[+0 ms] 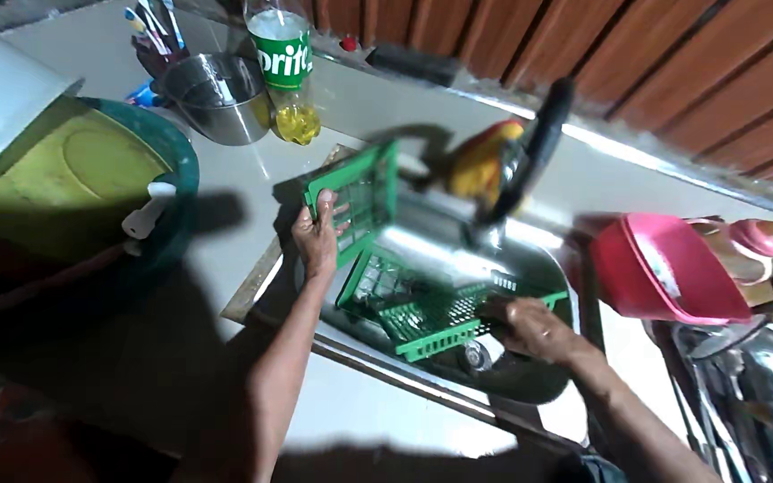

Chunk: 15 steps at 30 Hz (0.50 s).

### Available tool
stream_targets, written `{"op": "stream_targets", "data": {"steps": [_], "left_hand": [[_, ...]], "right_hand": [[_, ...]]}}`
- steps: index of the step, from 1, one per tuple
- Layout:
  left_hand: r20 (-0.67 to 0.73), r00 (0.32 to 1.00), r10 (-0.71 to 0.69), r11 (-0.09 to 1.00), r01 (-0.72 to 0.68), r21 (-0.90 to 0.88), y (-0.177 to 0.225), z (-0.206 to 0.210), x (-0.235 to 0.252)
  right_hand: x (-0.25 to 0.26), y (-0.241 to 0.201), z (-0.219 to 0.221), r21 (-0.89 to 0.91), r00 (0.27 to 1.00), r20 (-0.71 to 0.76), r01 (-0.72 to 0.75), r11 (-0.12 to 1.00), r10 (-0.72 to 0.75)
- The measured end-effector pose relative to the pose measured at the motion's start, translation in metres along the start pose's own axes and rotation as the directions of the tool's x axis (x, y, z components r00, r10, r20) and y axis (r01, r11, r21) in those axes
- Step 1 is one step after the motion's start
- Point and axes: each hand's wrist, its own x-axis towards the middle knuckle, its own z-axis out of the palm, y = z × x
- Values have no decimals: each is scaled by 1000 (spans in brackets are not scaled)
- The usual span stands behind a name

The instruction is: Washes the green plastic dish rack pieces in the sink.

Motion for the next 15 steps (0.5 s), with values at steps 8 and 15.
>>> {"op": "stream_targets", "data": {"steps": [8, 15], "left_hand": [[200, 927, -316, 940, 277, 201, -15, 15, -26], [377, 913, -155, 857, -66, 510, -52, 25, -52]], "right_hand": [[27, 19, -87, 288, 971, 198, -187, 939, 132], [81, 30, -75, 398, 958, 265, -209, 893, 106]]}}
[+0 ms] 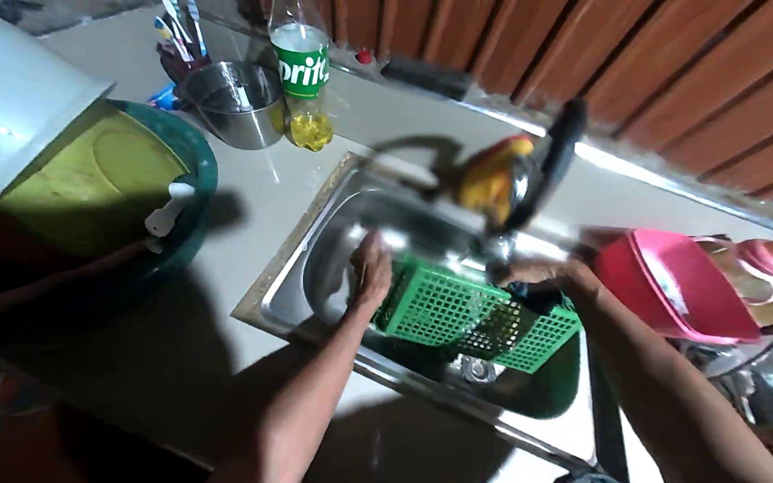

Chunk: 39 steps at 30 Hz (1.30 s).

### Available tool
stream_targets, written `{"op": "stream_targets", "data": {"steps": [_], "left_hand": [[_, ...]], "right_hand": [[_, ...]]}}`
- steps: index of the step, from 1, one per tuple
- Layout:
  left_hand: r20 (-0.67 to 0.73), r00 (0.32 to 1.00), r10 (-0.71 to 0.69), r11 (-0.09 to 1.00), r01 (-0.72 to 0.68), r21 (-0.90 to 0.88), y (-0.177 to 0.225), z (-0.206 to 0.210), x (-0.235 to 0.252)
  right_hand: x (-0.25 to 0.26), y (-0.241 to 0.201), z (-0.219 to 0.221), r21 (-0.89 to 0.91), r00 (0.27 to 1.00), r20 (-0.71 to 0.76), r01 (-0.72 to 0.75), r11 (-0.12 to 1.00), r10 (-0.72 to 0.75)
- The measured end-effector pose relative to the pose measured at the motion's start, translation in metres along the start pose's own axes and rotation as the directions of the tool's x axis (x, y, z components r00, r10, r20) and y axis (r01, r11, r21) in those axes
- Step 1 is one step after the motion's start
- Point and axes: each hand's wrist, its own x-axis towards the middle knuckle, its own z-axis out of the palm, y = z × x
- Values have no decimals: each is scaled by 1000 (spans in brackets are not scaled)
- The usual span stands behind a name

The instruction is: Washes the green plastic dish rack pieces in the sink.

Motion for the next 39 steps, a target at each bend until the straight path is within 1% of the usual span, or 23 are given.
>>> {"op": "stream_targets", "data": {"steps": [2, 3, 6, 7, 9, 11, 12, 13, 14, 16, 17, 18, 20, 22, 24, 26, 28, 30, 32, 33, 35, 37, 39], "left_hand": [[44, 997, 61, 997, -63, 53, 16, -4, -12], [96, 995, 30, 999, -33, 32, 24, -9, -18], [169, 978, -122, 955, 162, -250, 34, -14, -25], [137, 975, -174, 915, 212, -342, 32, -12, -25], [97, 955, -279, 856, 293, -425, 28, -9, -23], [69, 949, -307, 857, 307, -415, 26, -2, -21], [60, 957, -284, 871, 284, -401, 26, 1, -22], [50, 968, -247, 882, 246, -401, 28, 4, -23], [34, 976, -217, 890, 212, -403, 29, 6, -23], [-2, 986, -167, 906, 153, -395, 23, 3, -20], [-15, 988, -155, 911, 137, -390, 20, -1, -20], [-34, 989, -147, 915, 123, -385, 19, -4, -20], [-58, 989, -135, 916, 102, -389, 18, -8, -16], [-56, 987, -151, 919, 120, -375, 18, -7, -13], [-28, 982, -188, 925, 168, -340, 20, -3, -12], [4, 978, -208, 928, 198, -315, 21, -1, -11], [2, 980, -198, 933, 189, -306, 21, -6, -11], [-17, 978, -209, 937, 196, -288, 23, -14, -10], [-33, 970, -241, 932, 222, -285, 22, -17, -9], [-38, 965, -261, 925, 239, -294, 23, -17, -8], [-28, 944, -328, 903, 305, -303, 23, -13, -7], [-22, 906, -422, 870, 398, -292, 22, -7, -7], [-18, 856, -516, 821, 489, -295, 22, -4, -4]], "right_hand": [[9, 1, 2, 29, 999, -29, 15, 999, -14], [15, 4, 3, 35, 999, -34, 43, 998, -41], [17, 17, 7, 226, 979, -186, 124, 966, -82], [13, 23, 13, 358, 944, -324, 176, 917, -55], [17, 26, 28, 603, 791, -581, 259, 755, 192], [39, 12, 47, 670, 663, -650, 268, 693, 371], [45, -5, 64, 612, 658, -674, 243, 753, 336], [49, -26, 84, 489, 674, -704, 234, 840, 222], [56, -41, 105, 284, 645, -762, 259, 923, 53], [66, -49, 130, -84, 525, -817, 302, 950, -239], [66, -39, 128, -136, 515, -815, 276, 952, -266], [64, -21, 121, -112, 544, -814, 202, 973, -206], [58, 16, 97, 53, 618, -783, -39, 998, 66], [54, 20, 86, 170, 633, -733, -187, 968, 251], [54, -13, 103, 201, 612, -764, -76, 977, 205], [60, -50, 128, 132, 557, -830, 147, 980, 28], [64, -57, 138, 45, 507, -855, 284, 958, -110], [62, -29, 128, 34, 515, -853, 221, 975, -86], [58, 21, 114, 141, 520, -844, -20, 990, 131], [56, 35, 108, 227, 490, -834, -118, 967, 255], [56, 33, 112, 285, 407, -851, -171, 943, 330], [62, -2, 135, 173, 416, -886, -110, 979, 203], [72, -40, 167, -48, 425, -904, 26, 999, -54]]}}
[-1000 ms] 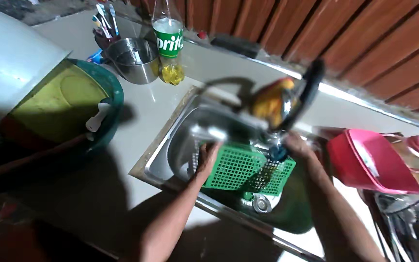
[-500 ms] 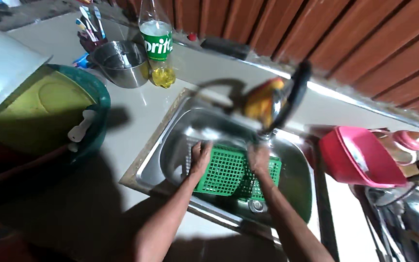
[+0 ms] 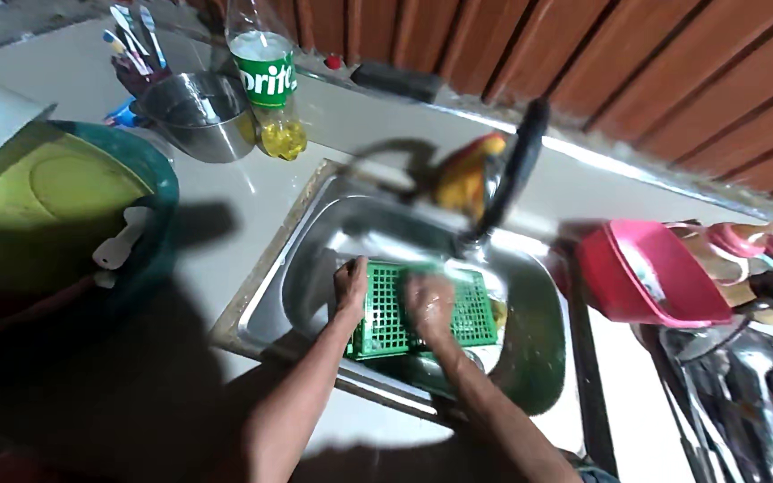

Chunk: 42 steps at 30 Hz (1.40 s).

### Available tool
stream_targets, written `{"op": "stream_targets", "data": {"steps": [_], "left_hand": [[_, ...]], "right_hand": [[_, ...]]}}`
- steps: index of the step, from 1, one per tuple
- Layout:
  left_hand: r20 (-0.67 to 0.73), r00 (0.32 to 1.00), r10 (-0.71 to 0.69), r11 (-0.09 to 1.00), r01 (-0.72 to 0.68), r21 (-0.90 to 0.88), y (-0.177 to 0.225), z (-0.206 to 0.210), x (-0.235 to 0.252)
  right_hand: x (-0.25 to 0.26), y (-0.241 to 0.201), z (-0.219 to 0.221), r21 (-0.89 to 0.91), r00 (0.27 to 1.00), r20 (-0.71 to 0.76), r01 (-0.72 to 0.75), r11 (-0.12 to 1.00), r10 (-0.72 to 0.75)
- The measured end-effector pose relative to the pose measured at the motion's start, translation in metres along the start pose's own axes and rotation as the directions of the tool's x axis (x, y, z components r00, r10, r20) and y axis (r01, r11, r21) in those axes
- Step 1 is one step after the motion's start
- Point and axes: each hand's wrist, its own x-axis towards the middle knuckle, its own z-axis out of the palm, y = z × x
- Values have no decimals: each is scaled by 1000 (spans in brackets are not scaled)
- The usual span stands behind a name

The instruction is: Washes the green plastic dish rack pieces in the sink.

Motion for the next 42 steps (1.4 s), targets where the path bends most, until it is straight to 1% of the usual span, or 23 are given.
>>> {"op": "stream_targets", "data": {"steps": [2, 3, 4, 5, 6, 7, 8, 10, 12, 14, 15, 17, 18, 20, 22, 24, 27, 33, 35, 37, 38, 41, 42], "left_hand": [[-25, 998, -51, 998, 51, -22, -2, -3, 6], [-28, 997, -69, 997, 68, -40, -2, -5, 8], [-34, 996, -79, 995, 76, -69, -2, -8, 10], [-41, 996, -80, 993, 76, -93, -3, -10, 12], [-49, 997, -65, 991, 58, -117, -3, -12, 15], [-66, 997, -35, 991, 26, -129, -3, -15, 18], [-81, 997, 5, 991, -15, -132, -3, -19, 22], [-126, 988, 84, 979, -106, -173, -4, -24, 29], [-153, 982, 107, 966, -139, -216, -3, -26, 32], [-159, 982, 98, 964, -133, -230, -2, -25, 30], [-165, 981, 105, 963, -142, -228, -3, -24, 30], [-168, 979, 113, 962, -150, -228, -5, -21, 30], [-175, 979, 107, 963, -146, -227, -5, -20, 31], [-183, 981, 66, 964, -110, -240, -6, -21, 33], [-157, 988, -1, 967, -39, -253, -4, -25, 34], [-123, 990, -64, 968, 32, -247, -1, -27, 33], [-98, 993, -68, 965, 40, -258, -1, -29, 35], [-116, 993, 21, 981, -43, -191, -8, -24, 39], [-94, 992, 85, 981, -100, -168, -9, -25, 37], [-59, 983, 176, 972, -183, -147, -12, -27, 38], [-31, 975, 221, 965, -223, -137, -14, -27, 39], [34, 960, 277, 959, -274, -75, -15, -30, 38], [29, 960, 278, 959, -275, -68, -15, -30, 38]], "right_hand": [[-12, -9, 12, -37, 973, -7, 228, 973, -229], [-11, 2, 9, -83, 970, 28, 243, 966, -241], [-6, 19, 1, -136, 979, 101, 190, 972, -177], [0, 38, -13, -198, 978, 204, 85, 976, -44], [9, 57, -31, -260, 944, 307, -40, 965, 122], [18, 76, -49, -287, 902, 354, -145, 947, 245], [21, 94, -65, -253, 873, 367, -240, 937, 322], [16, 123, -91, -42, 848, 368, -394, 918, 381], [3, 139, -103, 77, 826, 433, -431, 899, 359], [-16, 140, -98, 126, 780, 590, -344, 931, 209], [-25, 136, -89, 136, 739, 666, -254, 958, 101], [-38, 117, -65, 59, 607, 795, -45, 997, -19], [-42, 104, -53, -25, 550, 835, 57, 998, -11], [-47, 74, -38, -166, 488, 871, 209, 964, 44], [-48, 56, -30, -228, 410, 909, 352, 908, 69], [-49, 51, -28, -232, 329, 941, 466, 854, 76], [-47, 57, -33, -218, 334, 941, 470, 855, 57], [-45, 69, -35, -215, 321, 945, 466, 858, 63], [-50, 65, -25, -199, 329, 944, 493, 847, 30], [-52, 55, -17, -205, 300, 953, 518, 830, 48], [-53, 53, -15, -204, 303, 952, 526, 825, 42], [-59, 65, -15, -173, 395, 916, 538, 825, -66], [-57, 69, -20, -153, 394, 914, 547, 823, -92]]}}
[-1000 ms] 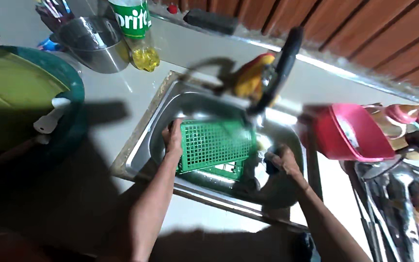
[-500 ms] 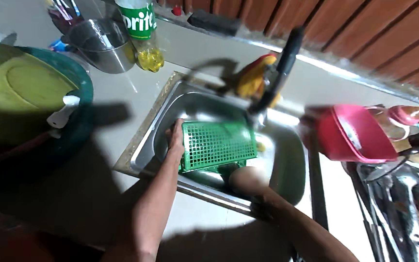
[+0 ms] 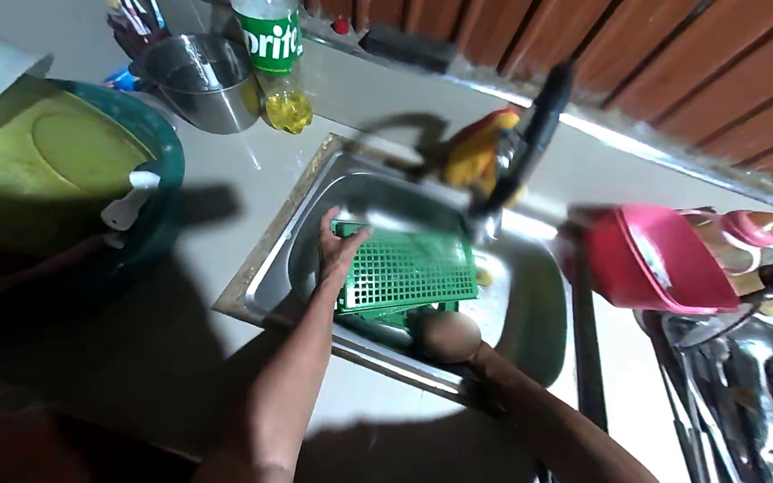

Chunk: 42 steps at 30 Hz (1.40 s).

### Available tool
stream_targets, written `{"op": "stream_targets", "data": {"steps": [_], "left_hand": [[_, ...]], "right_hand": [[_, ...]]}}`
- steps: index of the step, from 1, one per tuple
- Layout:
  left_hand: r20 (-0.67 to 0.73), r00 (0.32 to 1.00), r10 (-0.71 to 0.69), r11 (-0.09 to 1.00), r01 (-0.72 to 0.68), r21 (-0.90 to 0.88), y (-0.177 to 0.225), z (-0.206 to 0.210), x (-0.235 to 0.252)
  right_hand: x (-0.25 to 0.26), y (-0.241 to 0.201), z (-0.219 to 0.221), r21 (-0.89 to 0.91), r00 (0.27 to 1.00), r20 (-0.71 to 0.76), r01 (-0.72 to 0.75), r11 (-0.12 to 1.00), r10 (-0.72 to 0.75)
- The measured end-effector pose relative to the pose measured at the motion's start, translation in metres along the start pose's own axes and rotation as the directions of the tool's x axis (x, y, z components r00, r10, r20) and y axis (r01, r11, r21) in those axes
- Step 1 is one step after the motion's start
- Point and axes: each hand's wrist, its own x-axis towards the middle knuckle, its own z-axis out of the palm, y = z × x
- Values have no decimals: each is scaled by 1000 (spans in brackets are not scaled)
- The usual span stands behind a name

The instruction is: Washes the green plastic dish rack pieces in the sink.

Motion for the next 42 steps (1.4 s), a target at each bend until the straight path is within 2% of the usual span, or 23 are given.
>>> {"op": "stream_targets", "data": {"steps": [3, 6, 10, 13, 17, 20, 23, 25, 27, 29, 30, 31, 32, 33, 35, 37, 38, 39, 41, 42], "left_hand": [[-5, 1000, -5, 1000, 5, 5, 0, -3, 0], [-31, 999, -18, 1000, 17, -25, 1, -3, 1], [-70, 994, -84, 996, 83, -23, 1, -4, 5], [-78, 992, -95, 995, 94, -15, -5, -6, 11], [-121, 986, -115, 993, 111, -36, -10, -6, 15], [-80, 989, -127, 989, 132, 70, -18, -7, 19], [-20, 992, -128, 947, 128, 295, -28, -8, 22], [-18, 996, -86, 885, 85, 457, -25, -8, 19], [35, 998, 57, 860, -67, 505, -12, -8, 8], [151, 957, 246, 899, -284, 334, -1, -3, -5], [258, 935, 244, 949, -285, 136, 5, 0, -14], [391, 908, 152, 988, -139, -60, 14, 2, -27], [500, 864, 58, 982, 42, -186, 21, 5, -37], [616, 788, 28, 954, 164, -253, 25, 5, -44], [729, 683, -41, 941, 271, -202, 34, 7, -52], [728, 665, -167, 949, 310, -65, 43, 14, -56], [715, 667, -210, 949, 316, -16, 42, 19, -59], [700, 675, -233, 948, 319, 9, 39, 25, -61], [674, 687, -271, 942, 334, 39, 33, 37, -64], [667, 686, -292, 937, 345, 55, 31, 44, -65]], "right_hand": [[-26, 12, -30, 53, 997, 52, 62, 997, -64], [-54, 20, -65, 129, 990, 8, 135, 982, -137], [-84, 26, -97, 90, 975, -56, 218, 972, -213], [-105, 27, -115, 23, 964, -135, 234, 972, -229], [-127, 24, -147, 101, 977, -90, 205, 974, -196], [-137, 28, -172, 196, 989, -25, 149, 969, -147], [-146, 36, -192, 351, 992, -49, 123, 928, -113], [-153, 44, -204, 494, 995, -79, 97, 864, -66], [-158, 52, -214, 628, 994, -102, 94, 772, -38], [-158, 63, -215, 687, 979, -202, 153, 710, -15], [-154, 70, -210, 714, 964, -266, 198, 672, -1], [-146, 77, -201, 745, 941, -337, 258, 615, 14], [-136, 83, -190, 772, 918, -396, 308, 556, 40], [-125, 90, -177, 784, 896, -438, 339, 521, 75], [-101, 105, -152, 796, 867, -463, 314, 518, 186], [-83, 113, -130, 820, 811, -455, 220, 528, 367], [-76, 111, -123, 843, 735, -451, 165, 512, 506], [-70, 105, -120, 875, 622, -441, 137, 464, 648], [-49, 82, -123, 935, 377, -345, 217, 280, 859], [-36, 69, -124, 929, 316, -300, 309, 202, 900]]}}
